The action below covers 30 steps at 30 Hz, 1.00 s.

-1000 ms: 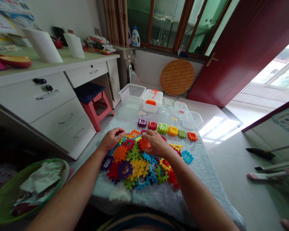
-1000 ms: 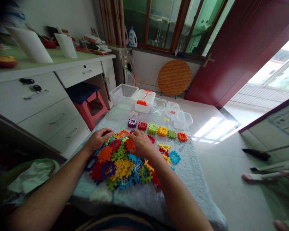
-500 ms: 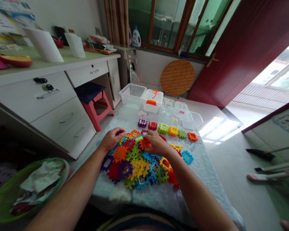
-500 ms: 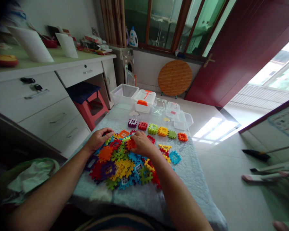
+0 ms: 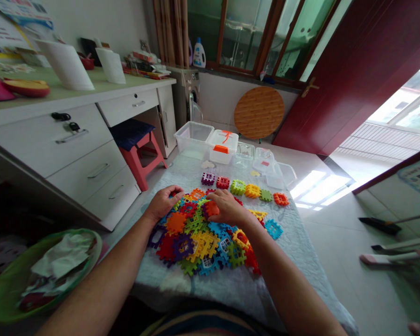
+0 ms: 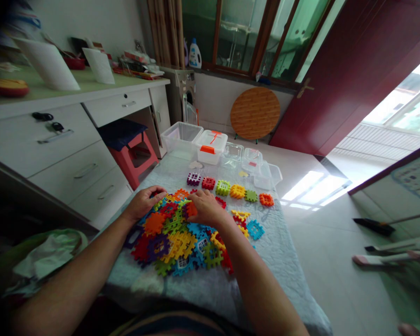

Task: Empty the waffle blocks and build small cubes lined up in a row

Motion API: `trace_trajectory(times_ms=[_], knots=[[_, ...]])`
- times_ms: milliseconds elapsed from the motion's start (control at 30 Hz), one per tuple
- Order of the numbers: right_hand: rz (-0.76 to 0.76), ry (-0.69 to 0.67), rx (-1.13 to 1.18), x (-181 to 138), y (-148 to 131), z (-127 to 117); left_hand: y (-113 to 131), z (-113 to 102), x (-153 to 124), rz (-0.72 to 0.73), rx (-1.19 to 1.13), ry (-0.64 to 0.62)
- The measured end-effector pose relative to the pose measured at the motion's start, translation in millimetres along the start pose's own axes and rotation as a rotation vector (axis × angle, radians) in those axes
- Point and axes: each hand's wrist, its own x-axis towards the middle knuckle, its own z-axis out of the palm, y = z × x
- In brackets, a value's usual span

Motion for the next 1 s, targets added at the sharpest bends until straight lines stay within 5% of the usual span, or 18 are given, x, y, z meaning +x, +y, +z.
trace_trajectory(times_ms=[533,800,1000], knots=[[0.050,-0.104,0.000,-5.1,10.7,-5.7,0.0,0.2,1.3,-0.003,-0.002,0.002],[0.059,-0.010,-0.001,-5.0,2.4,-4.7,2.1,-0.3,0.1,-0.014,-0.005,0.001],[0.123,0.050,-0.069,-32.8,3.3,-22.3,2.1,-0.3,-0.4,0.004,0.002,0.003]])
